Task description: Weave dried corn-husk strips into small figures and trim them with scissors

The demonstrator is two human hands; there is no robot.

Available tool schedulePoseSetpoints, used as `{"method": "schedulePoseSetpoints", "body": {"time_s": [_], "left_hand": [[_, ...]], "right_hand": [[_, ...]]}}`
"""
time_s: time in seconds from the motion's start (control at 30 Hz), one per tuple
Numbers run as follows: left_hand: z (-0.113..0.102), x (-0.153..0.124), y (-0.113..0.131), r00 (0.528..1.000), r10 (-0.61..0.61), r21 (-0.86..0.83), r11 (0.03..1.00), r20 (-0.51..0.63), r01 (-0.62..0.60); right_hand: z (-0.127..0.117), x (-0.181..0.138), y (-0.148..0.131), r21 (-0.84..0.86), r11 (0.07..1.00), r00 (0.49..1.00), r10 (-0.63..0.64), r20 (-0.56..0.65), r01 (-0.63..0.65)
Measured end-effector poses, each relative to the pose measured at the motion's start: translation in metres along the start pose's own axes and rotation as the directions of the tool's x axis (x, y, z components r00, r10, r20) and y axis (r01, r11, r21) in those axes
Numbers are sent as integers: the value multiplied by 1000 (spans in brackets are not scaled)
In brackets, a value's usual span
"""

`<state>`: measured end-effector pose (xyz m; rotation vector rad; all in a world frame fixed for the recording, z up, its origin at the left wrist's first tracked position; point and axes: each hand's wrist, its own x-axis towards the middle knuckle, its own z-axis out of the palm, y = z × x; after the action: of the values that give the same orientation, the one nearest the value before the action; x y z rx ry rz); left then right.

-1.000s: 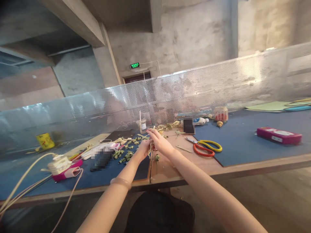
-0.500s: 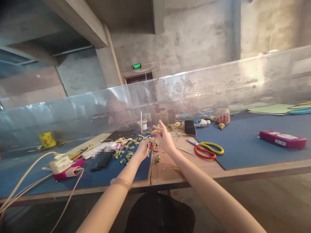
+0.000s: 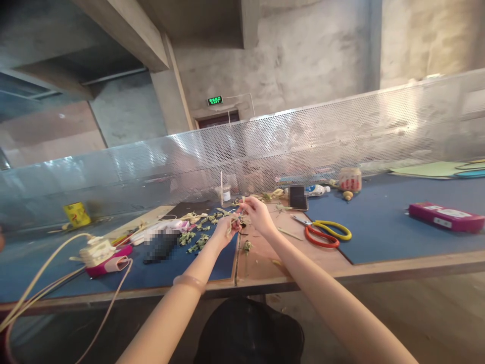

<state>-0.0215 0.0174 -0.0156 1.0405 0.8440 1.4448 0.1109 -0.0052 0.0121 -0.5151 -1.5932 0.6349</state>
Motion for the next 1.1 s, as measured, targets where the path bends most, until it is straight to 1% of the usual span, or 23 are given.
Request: {"method": "schedulePoseSetpoints", "body": {"time_s": [0.1, 0.2, 0.27, 0.37, 0.47, 0.57, 0.7, 0.77, 0.83, 0.93, 1.1], "left_hand": [[1, 0, 1, 1000, -8, 3, 1000, -20, 8], [0, 1, 1, 999, -6, -3, 1000, -36, 6], [0, 1, 1, 999, 2, -13, 1000, -35, -2], [-2, 3, 0, 999, 7, -16, 1000, -37, -8], [-3, 4, -1, 999, 13, -7, 1000, -44, -13], [-3, 4, -2, 998, 28, 13, 1000, -65, -27], [-2, 1, -1, 990, 64, 59, 997, -122, -57], [-1, -2, -1, 985, 96, 87, 993, -143, -84], [0, -4, 0, 981, 132, 96, 988, -143, -119], [-1, -4, -1, 978, 163, 91, 984, -131, -152], [-2, -3, -1, 969, 190, 106, 979, -157, -175]], "right_hand": [[-2, -1, -1, -107, 994, 999, -30, 20, 32], [-3, -2, 0, -198, 979, 996, -34, 87, 51], [-4, -2, 1, -219, 975, 992, -15, 129, 43], [-4, -1, 2, -225, 974, 988, -2, 152, 37], [-6, 0, 3, -261, 957, 980, -78, 183, 125], [-7, -1, 3, -300, 929, 960, -148, 237, 217], [-8, -2, 5, -336, 905, 951, -184, 247, 262], [-8, -3, 7, -376, 877, 945, -214, 247, 297], [-8, -3, 9, -420, 840, 931, -249, 266, 345], [-7, -3, 13, -439, 801, 906, -293, 305, 406], [-6, -5, 14, -475, 759, 888, -303, 345, 444]]}}
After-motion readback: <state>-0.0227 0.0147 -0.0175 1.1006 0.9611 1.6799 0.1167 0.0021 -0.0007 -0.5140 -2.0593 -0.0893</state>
